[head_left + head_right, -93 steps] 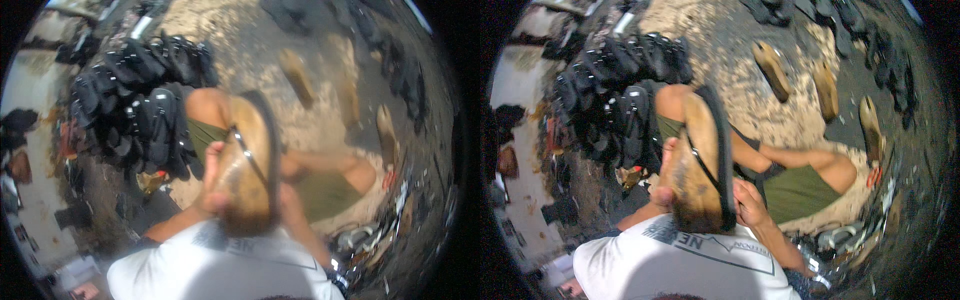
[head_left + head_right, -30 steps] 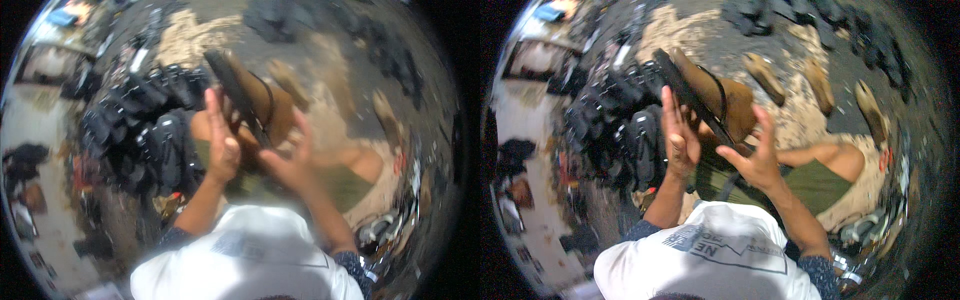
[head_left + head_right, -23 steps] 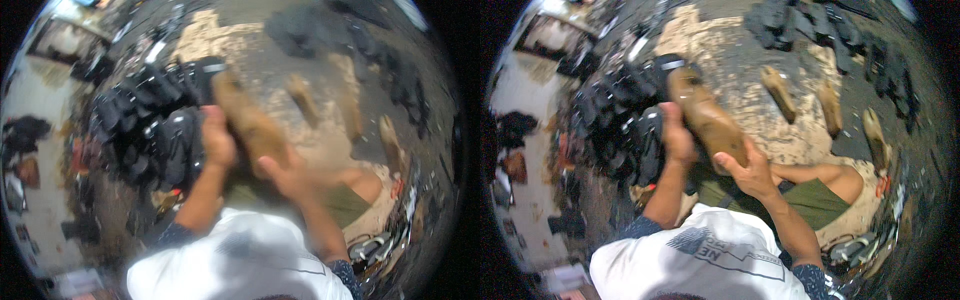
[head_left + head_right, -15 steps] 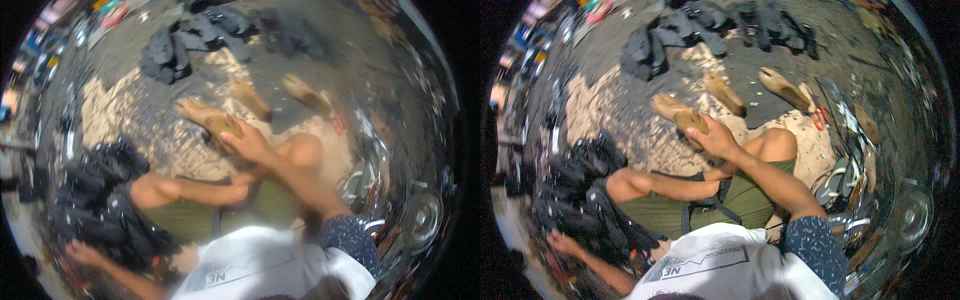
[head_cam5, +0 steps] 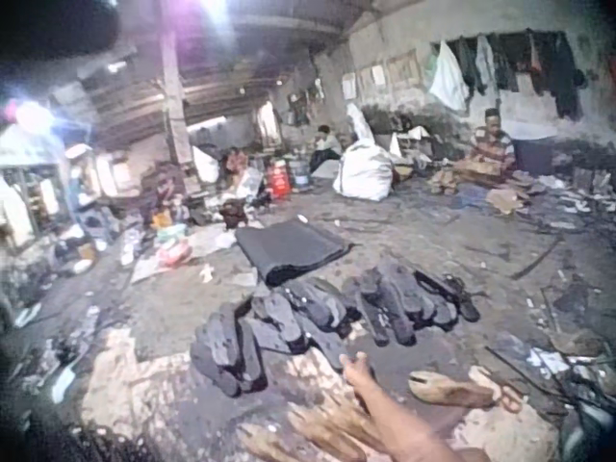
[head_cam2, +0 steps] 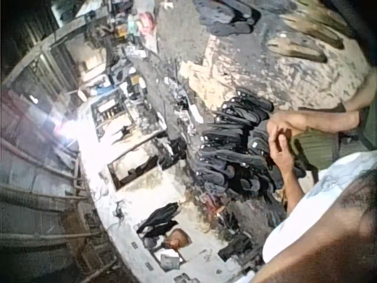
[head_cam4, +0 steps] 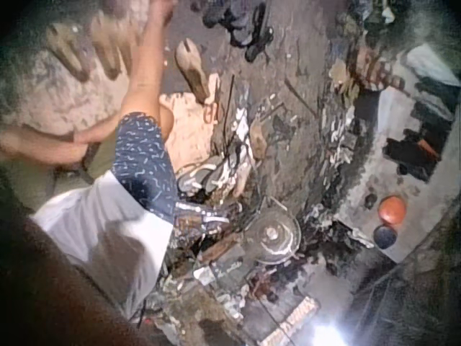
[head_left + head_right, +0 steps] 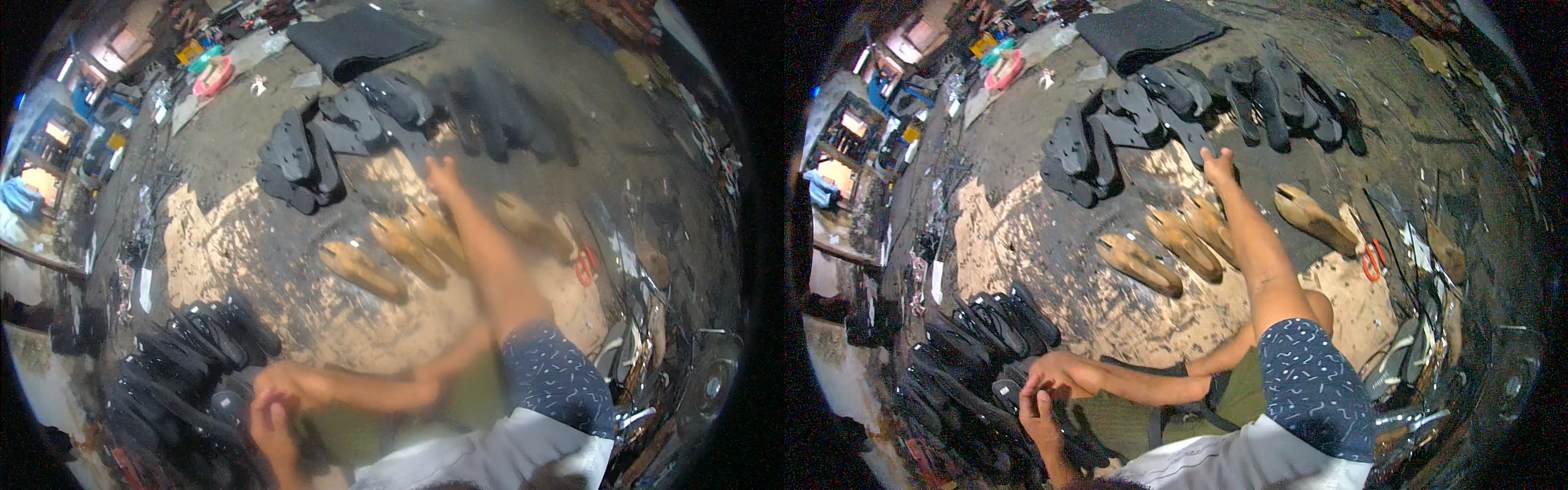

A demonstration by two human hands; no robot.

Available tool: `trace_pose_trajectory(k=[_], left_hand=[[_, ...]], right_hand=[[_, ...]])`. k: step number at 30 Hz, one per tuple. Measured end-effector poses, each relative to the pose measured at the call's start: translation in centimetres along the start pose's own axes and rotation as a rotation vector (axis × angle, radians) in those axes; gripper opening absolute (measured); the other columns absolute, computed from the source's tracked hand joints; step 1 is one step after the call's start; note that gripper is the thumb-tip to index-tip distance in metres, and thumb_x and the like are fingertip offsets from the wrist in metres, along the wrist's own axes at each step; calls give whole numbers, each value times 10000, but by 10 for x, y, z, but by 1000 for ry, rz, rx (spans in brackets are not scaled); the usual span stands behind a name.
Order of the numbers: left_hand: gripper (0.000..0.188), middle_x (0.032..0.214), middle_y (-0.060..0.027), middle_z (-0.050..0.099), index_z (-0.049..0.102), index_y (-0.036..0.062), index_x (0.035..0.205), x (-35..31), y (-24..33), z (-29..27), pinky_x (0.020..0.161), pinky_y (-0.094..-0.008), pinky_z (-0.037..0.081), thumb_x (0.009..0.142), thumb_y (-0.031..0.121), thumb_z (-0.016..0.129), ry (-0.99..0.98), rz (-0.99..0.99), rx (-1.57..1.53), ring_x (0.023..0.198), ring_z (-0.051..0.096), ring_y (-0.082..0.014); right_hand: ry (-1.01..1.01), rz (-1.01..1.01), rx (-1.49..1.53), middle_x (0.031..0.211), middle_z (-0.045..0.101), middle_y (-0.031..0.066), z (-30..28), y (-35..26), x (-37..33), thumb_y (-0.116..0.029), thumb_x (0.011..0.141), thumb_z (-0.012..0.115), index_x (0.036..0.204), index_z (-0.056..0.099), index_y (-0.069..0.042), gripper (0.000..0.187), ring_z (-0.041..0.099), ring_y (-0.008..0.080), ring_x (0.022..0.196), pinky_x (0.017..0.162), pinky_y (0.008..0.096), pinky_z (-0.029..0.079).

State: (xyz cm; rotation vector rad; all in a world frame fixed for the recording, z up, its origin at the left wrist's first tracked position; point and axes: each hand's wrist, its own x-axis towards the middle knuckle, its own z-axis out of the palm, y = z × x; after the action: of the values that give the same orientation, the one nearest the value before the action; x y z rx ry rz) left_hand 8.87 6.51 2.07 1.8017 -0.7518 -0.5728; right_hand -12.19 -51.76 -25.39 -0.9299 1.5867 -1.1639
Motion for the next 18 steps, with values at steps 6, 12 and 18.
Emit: trace_pose_trajectory(k=[6, 12, 18], left_hand=[[376, 1313, -138, 633, 572, -29, 1346, 19, 1, 12, 949, -354, 557, 1072, 229, 558, -8, -94, -34, 1130, 673, -243], [391, 1329, -153, 600, 571, 8, 1367, 67, 12, 59, 949, -365, 560, 1060, 251, 584, -174, -208, -438, 1126, 639, -262], [353, 1055, -19, 629, 604, 80, 1338, 82, 1, 103, 713, -259, 500, 1050, 285, 620, -171, -108, -420, 913, 588, -105]], right_hand=[[-667, 425, 774, 695, 568, -2, 21, -42, -68, -372, 976, 653, 863, 555, -137, 279, 569, 126, 574, 500, 275, 468], [-1147, 143, 252, 857, 642, 64, -106, -85, -331, -367, 1066, 539, 1104, 537, -58, 312, 662, 160, 635, 566, 308, 537], [-1143, -299, -382, 878, 661, 277, -198, -57, -451, -383, 1046, 530, 1144, 495, 14, 411, 693, 419, 824, 730, 494, 526]])
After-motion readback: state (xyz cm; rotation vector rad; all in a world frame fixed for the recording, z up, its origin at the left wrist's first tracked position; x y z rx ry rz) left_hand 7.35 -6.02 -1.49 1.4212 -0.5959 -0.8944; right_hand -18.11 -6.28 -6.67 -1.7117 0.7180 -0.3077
